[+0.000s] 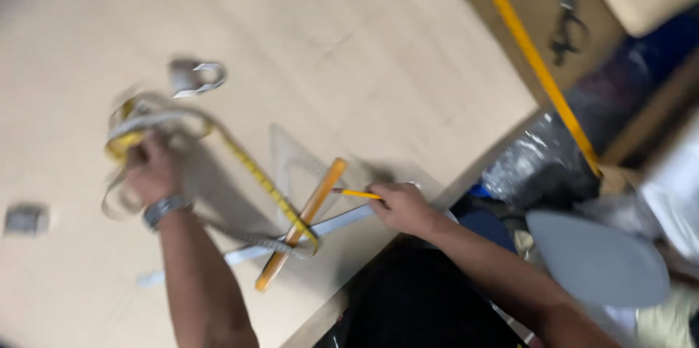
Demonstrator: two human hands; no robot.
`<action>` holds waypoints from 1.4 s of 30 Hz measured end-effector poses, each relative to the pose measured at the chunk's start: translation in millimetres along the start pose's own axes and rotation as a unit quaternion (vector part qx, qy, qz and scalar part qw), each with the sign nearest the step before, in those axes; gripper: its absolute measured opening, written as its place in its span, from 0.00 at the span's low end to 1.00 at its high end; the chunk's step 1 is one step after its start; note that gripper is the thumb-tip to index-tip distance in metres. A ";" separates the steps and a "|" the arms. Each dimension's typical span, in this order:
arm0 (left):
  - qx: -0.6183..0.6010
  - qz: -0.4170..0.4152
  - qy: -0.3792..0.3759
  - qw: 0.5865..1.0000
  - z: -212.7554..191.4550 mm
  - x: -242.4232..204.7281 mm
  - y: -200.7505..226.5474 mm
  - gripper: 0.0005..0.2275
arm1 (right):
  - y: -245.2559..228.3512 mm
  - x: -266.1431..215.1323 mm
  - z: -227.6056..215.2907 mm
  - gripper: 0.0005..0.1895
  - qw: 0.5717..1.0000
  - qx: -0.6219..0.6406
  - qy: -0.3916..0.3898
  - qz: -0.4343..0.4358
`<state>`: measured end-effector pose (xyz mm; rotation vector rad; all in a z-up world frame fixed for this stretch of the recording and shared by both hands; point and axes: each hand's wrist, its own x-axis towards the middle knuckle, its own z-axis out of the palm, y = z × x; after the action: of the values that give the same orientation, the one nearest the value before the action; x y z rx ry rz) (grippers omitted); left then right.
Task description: The person uses a yellow ruler and a pencil to draw straight lines on a large sheet of beige fabric. They also use a metal ruler and a flexible measuring tape to measure and mark specific points on the fabric, creating a pattern layout.
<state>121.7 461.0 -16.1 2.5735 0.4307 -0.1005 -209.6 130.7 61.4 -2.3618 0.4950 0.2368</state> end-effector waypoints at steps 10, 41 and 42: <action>-0.289 0.026 -0.147 0.946 -12.0 -114.8 96.4 0.04 | -16.8 -5.3 -38.0 0.04 0.951 0.302 0.042 0.045; -0.002 0.592 -0.048 0.805 254.0 -336.7 352.6 0.19 | 270.0 -23.0 -207.5 0.16 0.879 0.396 -0.065 0.257; 0.002 0.589 -0.045 0.807 256.9 -335.4 355.6 0.19 | 271.6 -22.0 -210.0 0.16 0.879 0.396 -0.071 0.254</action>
<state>-77.9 -53.9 -12.2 2.3565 -1.2148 0.2212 -334.9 -189.7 58.5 -1.3760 0.9301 0.3591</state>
